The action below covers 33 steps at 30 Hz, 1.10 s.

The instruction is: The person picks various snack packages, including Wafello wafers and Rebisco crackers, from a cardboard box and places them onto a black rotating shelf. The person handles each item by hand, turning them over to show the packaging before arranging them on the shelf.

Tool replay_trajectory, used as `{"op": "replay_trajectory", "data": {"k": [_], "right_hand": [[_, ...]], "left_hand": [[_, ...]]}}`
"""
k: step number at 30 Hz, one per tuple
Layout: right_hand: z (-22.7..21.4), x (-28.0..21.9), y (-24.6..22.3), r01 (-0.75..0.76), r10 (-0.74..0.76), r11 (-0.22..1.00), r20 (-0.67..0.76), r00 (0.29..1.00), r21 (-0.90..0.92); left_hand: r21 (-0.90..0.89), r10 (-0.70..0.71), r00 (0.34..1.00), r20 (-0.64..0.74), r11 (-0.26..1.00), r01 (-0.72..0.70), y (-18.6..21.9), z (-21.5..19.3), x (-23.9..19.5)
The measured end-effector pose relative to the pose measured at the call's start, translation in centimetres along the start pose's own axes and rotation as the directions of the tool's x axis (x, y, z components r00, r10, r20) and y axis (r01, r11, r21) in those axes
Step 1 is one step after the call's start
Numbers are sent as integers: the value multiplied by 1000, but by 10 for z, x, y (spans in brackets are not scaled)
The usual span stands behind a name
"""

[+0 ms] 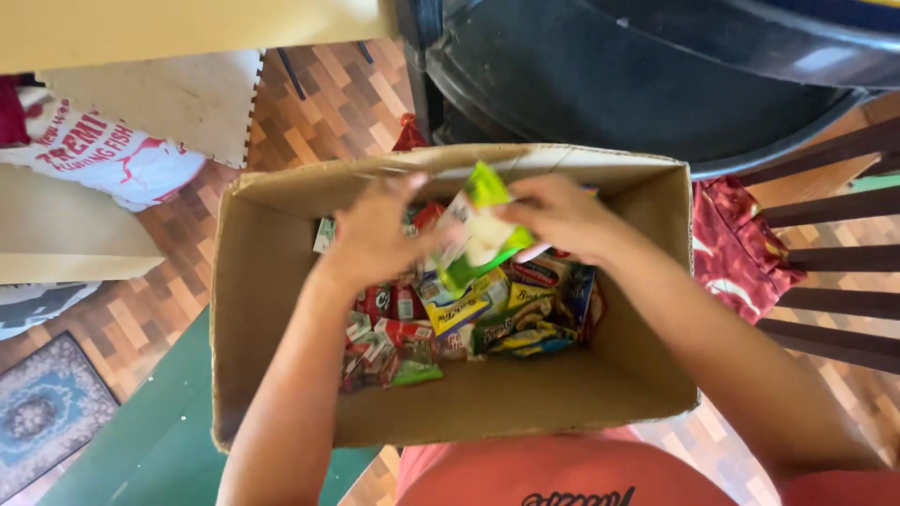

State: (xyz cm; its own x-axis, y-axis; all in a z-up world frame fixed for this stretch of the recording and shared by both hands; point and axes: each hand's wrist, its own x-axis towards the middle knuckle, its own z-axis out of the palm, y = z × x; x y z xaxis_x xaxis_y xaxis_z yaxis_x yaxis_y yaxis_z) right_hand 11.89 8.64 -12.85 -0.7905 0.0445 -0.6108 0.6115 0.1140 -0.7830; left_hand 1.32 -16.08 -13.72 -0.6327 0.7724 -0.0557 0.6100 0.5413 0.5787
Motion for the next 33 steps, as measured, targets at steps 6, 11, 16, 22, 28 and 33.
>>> {"op": "replay_trajectory", "data": {"k": [6,11,16,22,28,33], "right_hand": [[-7,-66,-19,213,-210,977,-185,960,-4],[9,-63,-6,346,-308,919,-204,929,191],[33,-48,-9,237,-118,855,-271,955,462],[47,-22,21,292,-71,884,-512,856,365],[41,-14,41,642,-503,765,-572,648,56],[35,-3,47,648,-455,721,-539,709,244]], "left_hand": [[52,-319,930,185,948,315,-9,-25,-10],[-609,-264,913,313,681,405,-28,9,-12],[-772,-166,967,-193,634,-45,-16,24,-11],[-645,-388,844,-371,761,66,6,20,-15],[-646,-316,858,-404,763,-24,16,16,-16],[-699,-217,890,-402,700,-146,11,13,-14]]}}
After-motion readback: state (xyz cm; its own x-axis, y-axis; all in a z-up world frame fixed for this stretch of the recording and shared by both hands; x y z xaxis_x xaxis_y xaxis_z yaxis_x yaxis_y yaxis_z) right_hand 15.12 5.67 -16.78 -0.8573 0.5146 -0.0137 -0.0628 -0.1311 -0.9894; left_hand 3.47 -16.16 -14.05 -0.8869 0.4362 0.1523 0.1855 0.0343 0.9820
